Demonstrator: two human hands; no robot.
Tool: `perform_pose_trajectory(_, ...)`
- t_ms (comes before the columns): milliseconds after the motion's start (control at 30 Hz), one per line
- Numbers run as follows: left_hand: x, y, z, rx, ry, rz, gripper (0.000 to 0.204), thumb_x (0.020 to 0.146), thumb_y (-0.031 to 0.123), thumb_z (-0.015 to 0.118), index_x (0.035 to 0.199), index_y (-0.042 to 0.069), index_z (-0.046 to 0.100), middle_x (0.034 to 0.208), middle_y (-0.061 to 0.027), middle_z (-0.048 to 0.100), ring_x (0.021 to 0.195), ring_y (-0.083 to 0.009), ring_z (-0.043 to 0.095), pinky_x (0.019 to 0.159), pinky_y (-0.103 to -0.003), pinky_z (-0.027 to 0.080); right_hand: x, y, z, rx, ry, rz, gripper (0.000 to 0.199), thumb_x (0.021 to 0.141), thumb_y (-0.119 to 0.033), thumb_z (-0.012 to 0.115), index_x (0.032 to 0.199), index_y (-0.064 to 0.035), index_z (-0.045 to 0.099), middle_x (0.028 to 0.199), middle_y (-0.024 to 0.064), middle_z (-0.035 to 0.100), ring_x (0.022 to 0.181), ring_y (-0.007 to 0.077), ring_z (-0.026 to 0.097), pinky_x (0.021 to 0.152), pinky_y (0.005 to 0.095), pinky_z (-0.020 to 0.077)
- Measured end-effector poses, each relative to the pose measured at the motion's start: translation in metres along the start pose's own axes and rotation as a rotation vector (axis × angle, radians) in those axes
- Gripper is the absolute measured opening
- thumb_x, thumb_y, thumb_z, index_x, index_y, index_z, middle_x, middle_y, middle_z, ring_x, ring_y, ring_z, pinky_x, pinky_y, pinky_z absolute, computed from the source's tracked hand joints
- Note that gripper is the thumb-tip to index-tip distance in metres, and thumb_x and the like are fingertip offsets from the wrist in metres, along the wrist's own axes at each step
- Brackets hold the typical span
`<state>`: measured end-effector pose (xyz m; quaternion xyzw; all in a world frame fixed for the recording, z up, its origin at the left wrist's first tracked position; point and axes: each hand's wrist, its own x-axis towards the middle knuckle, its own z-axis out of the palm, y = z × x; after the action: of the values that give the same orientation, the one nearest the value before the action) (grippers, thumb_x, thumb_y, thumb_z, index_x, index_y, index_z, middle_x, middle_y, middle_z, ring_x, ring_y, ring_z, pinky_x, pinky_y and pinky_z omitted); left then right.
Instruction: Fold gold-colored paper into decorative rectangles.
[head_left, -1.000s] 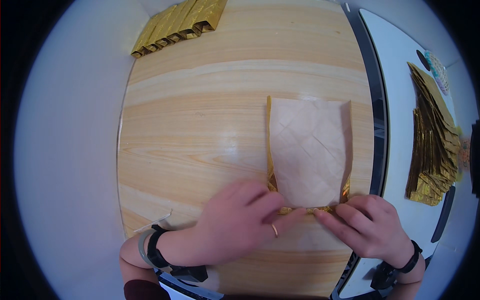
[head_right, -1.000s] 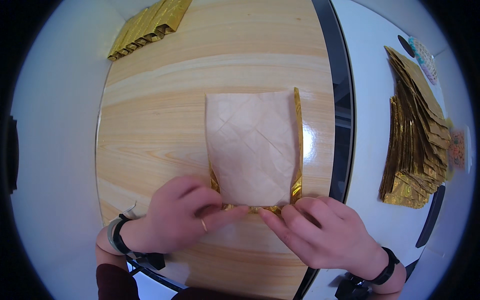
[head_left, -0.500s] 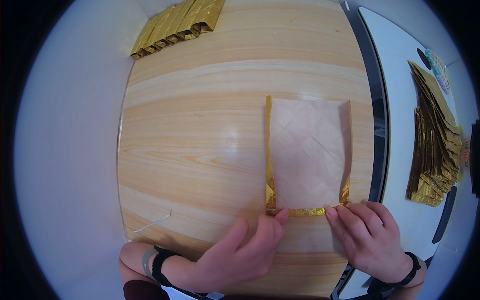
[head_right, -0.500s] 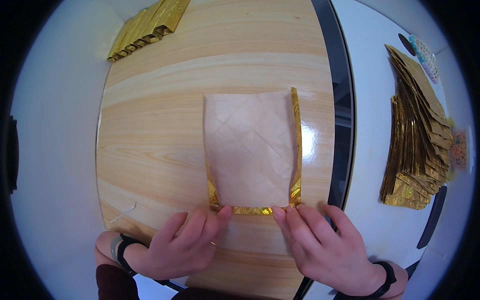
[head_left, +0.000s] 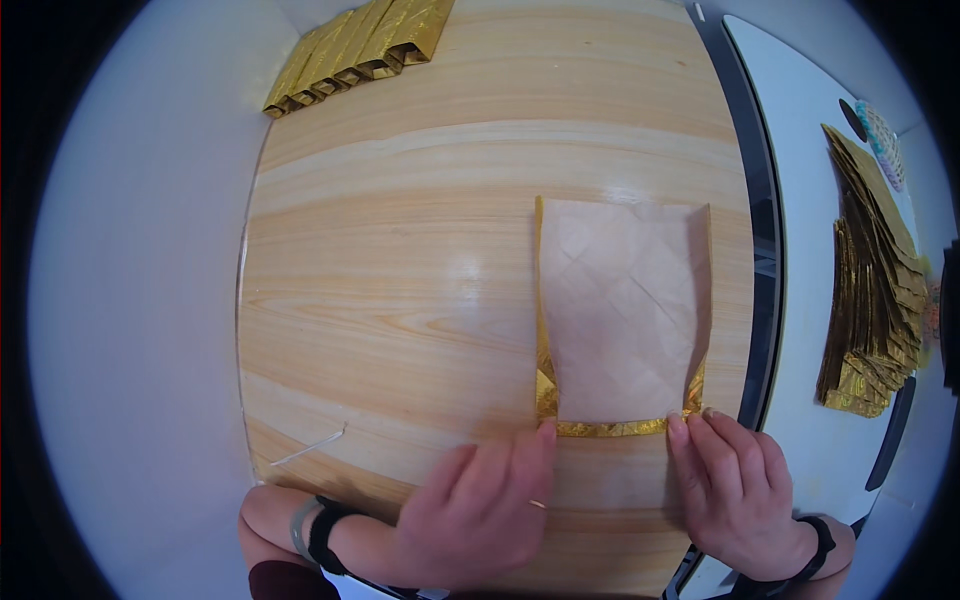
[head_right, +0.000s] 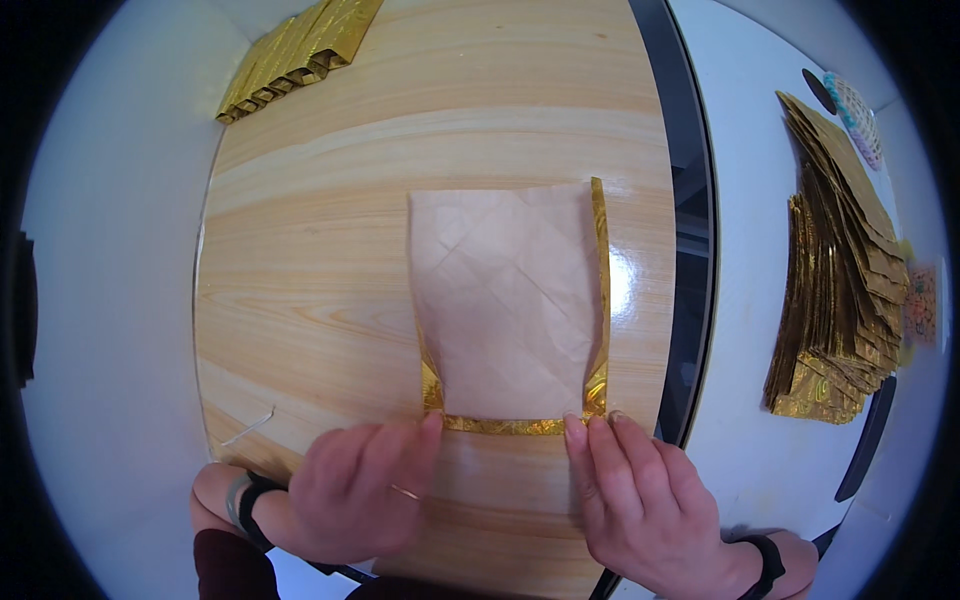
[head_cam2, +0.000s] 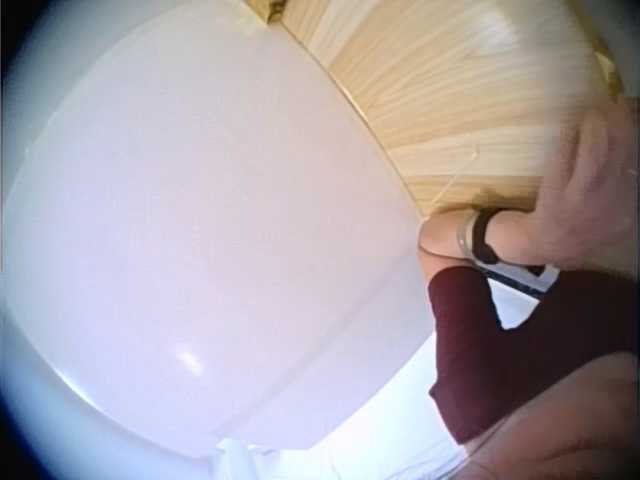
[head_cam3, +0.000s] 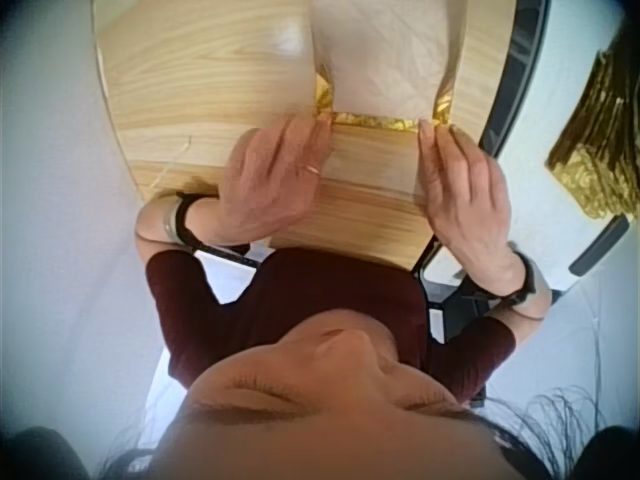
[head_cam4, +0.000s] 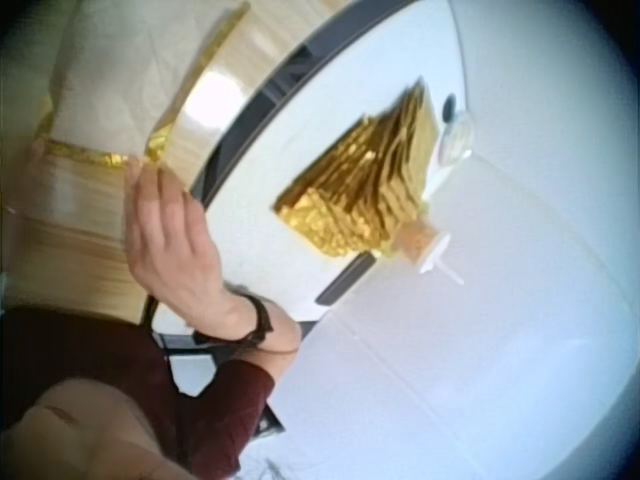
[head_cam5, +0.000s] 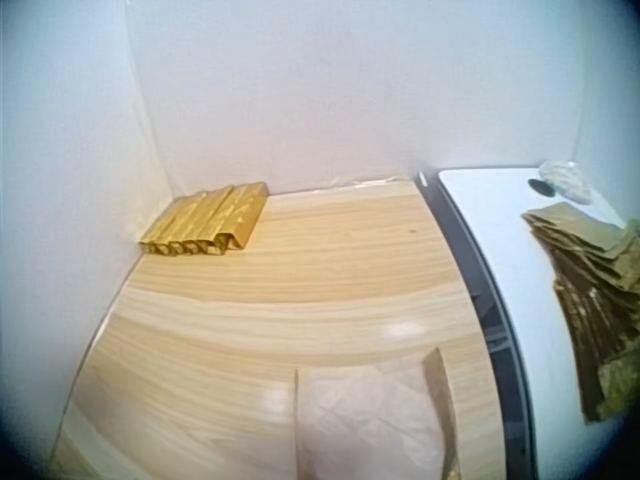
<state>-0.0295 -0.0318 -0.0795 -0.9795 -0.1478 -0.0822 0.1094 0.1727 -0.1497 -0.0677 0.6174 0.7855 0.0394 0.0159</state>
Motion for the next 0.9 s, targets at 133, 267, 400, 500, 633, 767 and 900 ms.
perform_pose_trajectory(133,0.018,-0.023,0.01,-0.559,-0.007,-0.251,0.027,0.064,0.009,0.079,0.089,0.01,0.068,0.086,-0.0042,0.061,0.081,-0.0231,0.056,0.063,-0.034,0.048,0.002,0.003,0.003,0.032,0.062,-0.011,0.04,0.073,-0.005,0.062,0.111,0.0074,0.065,0.103,0.0147,0.06,0.096,0.0271,0.06,0.076,0.0342,0.0473)
perform_pose_trajectory(267,0.023,-0.035,0.016,-0.719,-0.043,-0.318,0.031,0.063,0.011,0.083,0.086,0.01,0.064,0.083,-0.0035,0.061,0.08,-0.0256,0.055,0.063,-0.034,0.047,0.001,0.009,0.008,0.102,0.106,-0.012,0.04,0.071,-0.006,0.062,0.109,0.0065,0.066,0.101,0.0136,0.061,0.094,0.0261,0.06,0.075,0.034,0.0468)
perform_pose_trajectory(400,0.022,-0.04,0.02,-0.814,-0.044,-0.305,0.028,0.061,0.009,0.084,0.081,0.01,0.064,0.082,-0.002,0.061,0.079,-0.0253,0.054,0.064,-0.033,0.046,0.004,0.009,0.002,0.121,0.1,-0.008,0.042,0.068,-0.006,0.061,0.107,0.0062,0.067,0.1,0.0133,0.062,0.093,0.0255,0.061,0.076,0.0343,0.0466)
perform_pose_trajectory(500,0.022,-0.042,0.019,-0.826,-0.009,-0.251,0.025,0.061,0.008,0.084,0.078,0.011,0.065,0.082,-0.0012,0.062,0.079,-0.0247,0.053,0.065,-0.033,0.046,0.004,0.01,0.003,0.13,0.107,-0.011,0.042,0.068,-0.006,0.061,0.107,0.0062,0.067,0.099,0.0133,0.062,0.092,0.0255,0.061,0.076,0.0344,0.0467)
perform_pose_trajectory(633,0.024,-0.043,0.019,-0.834,0.006,-0.197,0.023,0.061,0.005,0.082,0.079,0.011,0.07,0.082,0.0004,0.063,0.079,-0.0239,0.052,0.065,-0.032,0.046,0.003,0.011,0.003,0.136,0.115,-0.012,0.043,0.067,-0.007,0.061,0.107,0.0063,0.067,0.098,0.0133,0.062,0.091,0.0255,0.061,0.075,0.0344,0.0465)
perform_pose_trajectory(767,0.022,-0.045,0.021,-0.814,-0.032,-0.196,0.024,0.06,0.004,0.082,0.081,0.012,0.072,0.082,0.0009,0.063,0.079,-0.0238,0.053,0.065,-0.031,0.046,0.004,0.011,0.004,0.139,0.118,-0.012,0.044,0.065,-0.006,0.061,0.107,0.0062,0.067,0.097,0.0131,0.062,0.09,0.0254,0.061,0.075,0.0345,0.0464)
perform_pose_trajectory(900,0.024,-0.046,0.021,-0.873,-0.032,-0.229,0.025,0.064,0.001,0.079,0.087,0.01,0.072,0.081,-0.0004,0.064,0.079,-0.0244,0.053,0.067,-0.031,0.046,0.002,0.012,0.007,0.147,0.133,-0.012,0.046,0.063,-0.006,0.061,0.107,0.006,0.067,0.096,0.0127,0.062,0.089,0.0253,0.061,0.074,0.0345,0.0463)
